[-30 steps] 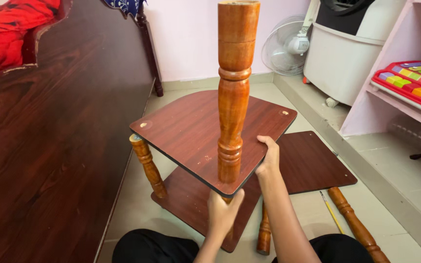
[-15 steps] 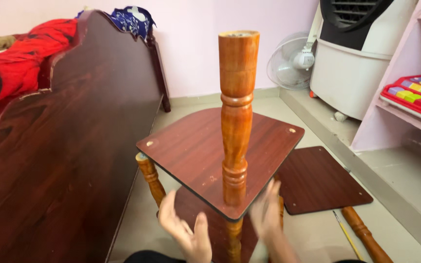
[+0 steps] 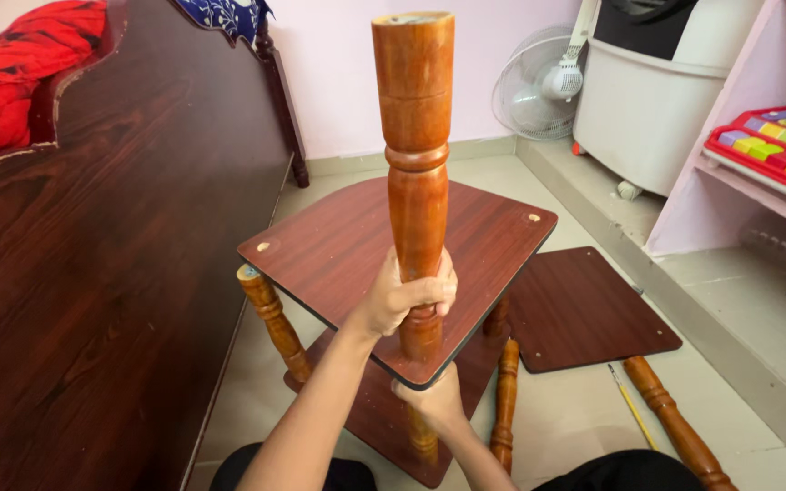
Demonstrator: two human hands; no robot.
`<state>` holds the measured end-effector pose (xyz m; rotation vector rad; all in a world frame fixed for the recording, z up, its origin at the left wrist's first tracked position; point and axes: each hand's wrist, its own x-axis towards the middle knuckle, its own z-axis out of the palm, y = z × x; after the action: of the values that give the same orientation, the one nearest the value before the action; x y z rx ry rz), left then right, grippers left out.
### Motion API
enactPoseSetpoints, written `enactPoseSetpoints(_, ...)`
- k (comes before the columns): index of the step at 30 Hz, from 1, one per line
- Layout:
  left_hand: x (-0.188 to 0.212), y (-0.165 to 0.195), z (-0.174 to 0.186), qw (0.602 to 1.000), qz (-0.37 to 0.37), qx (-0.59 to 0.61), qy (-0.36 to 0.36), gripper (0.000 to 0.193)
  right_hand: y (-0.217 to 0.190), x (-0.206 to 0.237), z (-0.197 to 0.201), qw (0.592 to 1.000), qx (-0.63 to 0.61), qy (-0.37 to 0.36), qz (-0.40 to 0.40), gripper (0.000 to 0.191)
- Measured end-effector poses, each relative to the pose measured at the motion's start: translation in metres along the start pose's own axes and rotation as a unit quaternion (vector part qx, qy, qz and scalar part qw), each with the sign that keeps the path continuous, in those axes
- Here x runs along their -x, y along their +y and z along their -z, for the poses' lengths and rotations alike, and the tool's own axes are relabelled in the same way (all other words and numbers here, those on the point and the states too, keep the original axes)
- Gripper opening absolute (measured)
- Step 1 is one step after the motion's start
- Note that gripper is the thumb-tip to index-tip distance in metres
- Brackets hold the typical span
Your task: The person assembles a small wooden table by inserting four turned legs into holes in the tabletop and securing them with screws. The person handles the tabletop and legs, aligns each leg, and tightens the screws by hand.
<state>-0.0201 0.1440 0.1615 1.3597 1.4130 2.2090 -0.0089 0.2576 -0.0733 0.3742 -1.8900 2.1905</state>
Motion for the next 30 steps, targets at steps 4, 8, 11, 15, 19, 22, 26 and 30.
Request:
enactPoseSetpoints(4, 0.011, -0.003, 0.016, 0.987, -0.069, -0.147, 0.005, 0.033, -0.008, -0.005, 0.039, 0.98, -0.107, -0.082, -0.149, 0.08)
enactPoseSetpoints(8, 0.062, 0.013, 0.08, 0.749, -0.247, -0.502, 0.355, 0.038, -0.032, 0.001, 0.046, 0.984, -0.165, -0.057, -0.018, 0.111)
enactPoseSetpoints(11, 0.1, 0.023, 0.153, 0.69, -0.282, -0.292, 0.599, 0.049, -0.038, 0.021, -0.005, 0.997, -0.055, 0.048, -0.022, 0.108)
enactPoseSetpoints(15, 0.115, 0.012, 0.211, 0.836, -0.035, -0.178, 0.518, 0.09, -0.047, 0.02, -0.042, 0.976, 0.069, 0.204, 0.016, 0.09)
enactPoseSetpoints(19, 0.113, 0.003, 0.215, 0.884, 0.109, -0.066, 0.449, 0.094, -0.051, 0.009, -0.028, 0.966, 0.066, 0.248, 0.021, 0.07)
enactPoseSetpoints(22, 0.113, -0.005, 0.209, 0.887, 0.058, -0.044, 0.456, 0.093, -0.035, 0.008, -0.025, 0.961, 0.102, 0.258, 0.004, 0.056)
enactPoseSetpoints(26, 0.118, -0.019, 0.204, 0.872, 0.007, -0.026, 0.488, 0.092, -0.001, -0.008, 0.004, 0.963, 0.123, 0.241, 0.02, 0.04)
enactPoseSetpoints(30, 0.132, -0.043, 0.189, 0.802, 0.047, -0.044, 0.594, 0.091, 0.015, -0.037, 0.067, 0.963, 0.118, 0.223, 0.097, 0.051)
